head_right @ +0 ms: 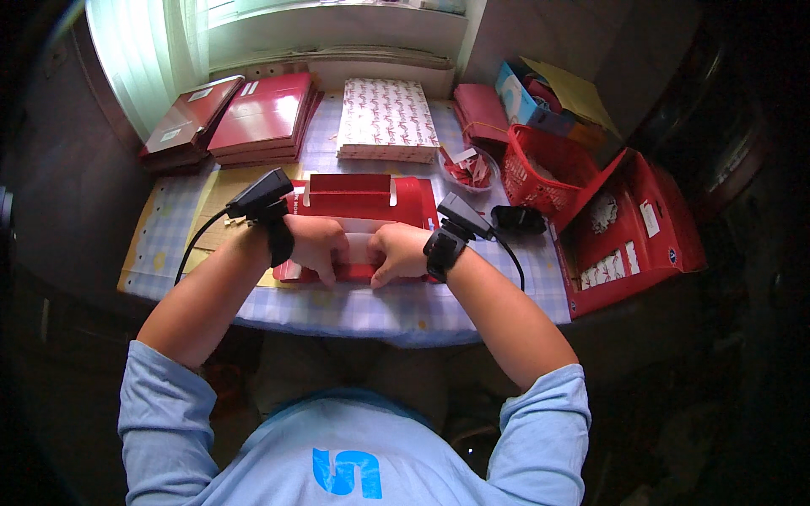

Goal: Assemble a red cardboard wallet-packaging display or box from a flat sheet.

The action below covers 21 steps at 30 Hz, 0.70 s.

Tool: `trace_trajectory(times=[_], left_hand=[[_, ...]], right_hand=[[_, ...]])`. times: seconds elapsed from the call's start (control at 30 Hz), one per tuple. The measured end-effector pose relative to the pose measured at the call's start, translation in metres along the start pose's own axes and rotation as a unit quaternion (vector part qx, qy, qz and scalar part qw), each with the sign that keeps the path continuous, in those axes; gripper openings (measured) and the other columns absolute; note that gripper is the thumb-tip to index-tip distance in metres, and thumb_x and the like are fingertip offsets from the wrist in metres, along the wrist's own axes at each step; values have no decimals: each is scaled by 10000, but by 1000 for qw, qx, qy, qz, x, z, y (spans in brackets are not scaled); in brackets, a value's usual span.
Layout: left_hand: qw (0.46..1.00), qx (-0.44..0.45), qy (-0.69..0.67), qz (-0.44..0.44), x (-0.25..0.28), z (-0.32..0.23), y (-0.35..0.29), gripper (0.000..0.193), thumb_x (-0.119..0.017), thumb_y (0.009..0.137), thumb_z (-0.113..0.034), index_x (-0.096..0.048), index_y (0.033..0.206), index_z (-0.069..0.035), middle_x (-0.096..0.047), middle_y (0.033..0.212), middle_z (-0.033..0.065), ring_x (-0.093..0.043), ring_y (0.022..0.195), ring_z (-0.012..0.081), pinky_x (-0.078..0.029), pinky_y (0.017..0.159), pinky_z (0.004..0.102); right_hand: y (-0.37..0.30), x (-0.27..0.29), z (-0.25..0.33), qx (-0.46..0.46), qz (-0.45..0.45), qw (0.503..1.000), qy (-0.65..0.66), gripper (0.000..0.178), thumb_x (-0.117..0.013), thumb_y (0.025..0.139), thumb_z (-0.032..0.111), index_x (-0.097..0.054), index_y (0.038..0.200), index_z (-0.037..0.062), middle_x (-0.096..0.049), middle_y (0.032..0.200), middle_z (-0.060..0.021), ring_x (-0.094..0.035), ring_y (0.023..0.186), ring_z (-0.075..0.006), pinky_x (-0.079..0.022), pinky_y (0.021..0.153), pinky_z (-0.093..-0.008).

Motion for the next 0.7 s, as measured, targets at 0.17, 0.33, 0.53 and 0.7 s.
trace_trajectory(times=[0.17, 0.33, 0.53, 0.7], left_hand=[[998, 46, 39, 31, -2, -8, 0, 346, -743, 678, -305, -743, 960, -105, -695, 835, 92, -665, 801, 234, -533, 736, 363], [996, 36, 85, -7, -1, -21, -6, 326, -752, 679, -291, -743, 941, -99, -693, 838, 103, -664, 809, 260, -535, 746, 378], [991, 58, 121, -8, 1, -26, -5, 333, -771, 680, -289, -737, 950, -96, -697, 882, 107, -666, 843, 271, -534, 759, 383], [993, 61, 104, -3, -1, -23, -3, 358, -779, 677, -287, -720, 969, -90, -693, 898, 105, -662, 879, 268, -522, 790, 376]], right_hand=[[-1, -4, 6, 10, 8, 1000, -28, 346, -742, 730, 246, -659, 914, -34, -674, 800, -150, -654, 769, -256, -509, 725, -359], [2, -2, 12, 6, 18, 997, -74, 340, -735, 721, 255, -679, 910, -22, -674, 771, -160, -657, 758, -278, -513, 714, -373], [2, -1, 15, -27, 35, 995, -93, 343, -747, 714, 270, -703, 917, -2, -692, 814, -160, -672, 798, -276, -518, 738, -377], [-8, -2, 12, -37, -40, 997, -48, 346, -791, 694, 203, -670, 956, 12, -675, 954, -165, -656, 885, -298, -513, 786, -367]])
Point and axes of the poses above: each hand's wrist, its own y-axis towards the middle knuckle, its own x-axis out of the back of the hand, z = x × y, the point moved 4 cm from there along y, towards the middle knuckle
